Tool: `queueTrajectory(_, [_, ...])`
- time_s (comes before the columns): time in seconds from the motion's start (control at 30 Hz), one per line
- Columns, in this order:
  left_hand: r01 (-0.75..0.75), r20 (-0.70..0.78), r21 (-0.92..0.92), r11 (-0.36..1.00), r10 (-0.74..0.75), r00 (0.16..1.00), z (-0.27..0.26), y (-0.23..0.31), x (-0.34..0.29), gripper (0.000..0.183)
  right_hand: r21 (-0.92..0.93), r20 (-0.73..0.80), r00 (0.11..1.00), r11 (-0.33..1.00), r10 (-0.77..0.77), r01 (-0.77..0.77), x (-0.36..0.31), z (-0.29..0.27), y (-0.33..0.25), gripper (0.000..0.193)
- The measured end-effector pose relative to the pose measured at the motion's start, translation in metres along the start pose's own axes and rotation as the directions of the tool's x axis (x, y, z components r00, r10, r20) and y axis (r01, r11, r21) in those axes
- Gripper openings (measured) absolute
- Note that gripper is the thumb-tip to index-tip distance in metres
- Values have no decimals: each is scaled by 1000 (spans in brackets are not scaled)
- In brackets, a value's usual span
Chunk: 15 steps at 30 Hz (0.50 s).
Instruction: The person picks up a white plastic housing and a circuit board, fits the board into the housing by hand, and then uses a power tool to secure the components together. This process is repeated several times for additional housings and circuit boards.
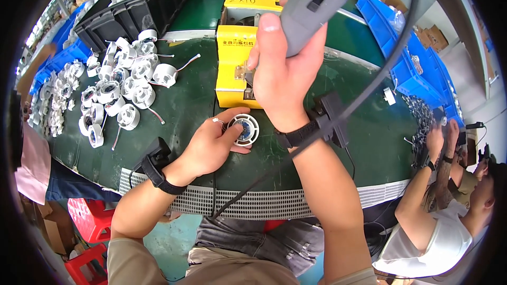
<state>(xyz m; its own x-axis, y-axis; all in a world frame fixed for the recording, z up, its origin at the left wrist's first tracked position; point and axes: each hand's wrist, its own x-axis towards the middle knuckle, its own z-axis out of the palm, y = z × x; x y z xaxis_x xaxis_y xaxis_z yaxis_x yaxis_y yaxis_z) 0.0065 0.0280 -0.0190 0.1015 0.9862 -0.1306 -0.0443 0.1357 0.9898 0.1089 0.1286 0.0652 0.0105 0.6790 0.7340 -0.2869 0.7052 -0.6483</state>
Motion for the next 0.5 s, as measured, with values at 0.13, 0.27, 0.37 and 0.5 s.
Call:
queueTrajectory(0.13, [18,7,-35,999,-17,1000,-2,-5,5,36,-1,28,997,997,72,-72,-1,1,4,33])
queueTrajectory(0.27, [26,-12,-63,998,-27,1000,-2,0,1,36,52,50,992,992,114,-116,-10,1,-14,35])
queueTrajectory(0.37, [32,-15,-75,997,-33,999,-2,0,4,35,72,67,985,984,160,-165,-25,-6,-25,41])
queueTrajectory(0.5, [23,-17,-68,997,-25,1000,-1,-1,4,34,77,95,970,970,223,-231,-45,-10,-28,51])
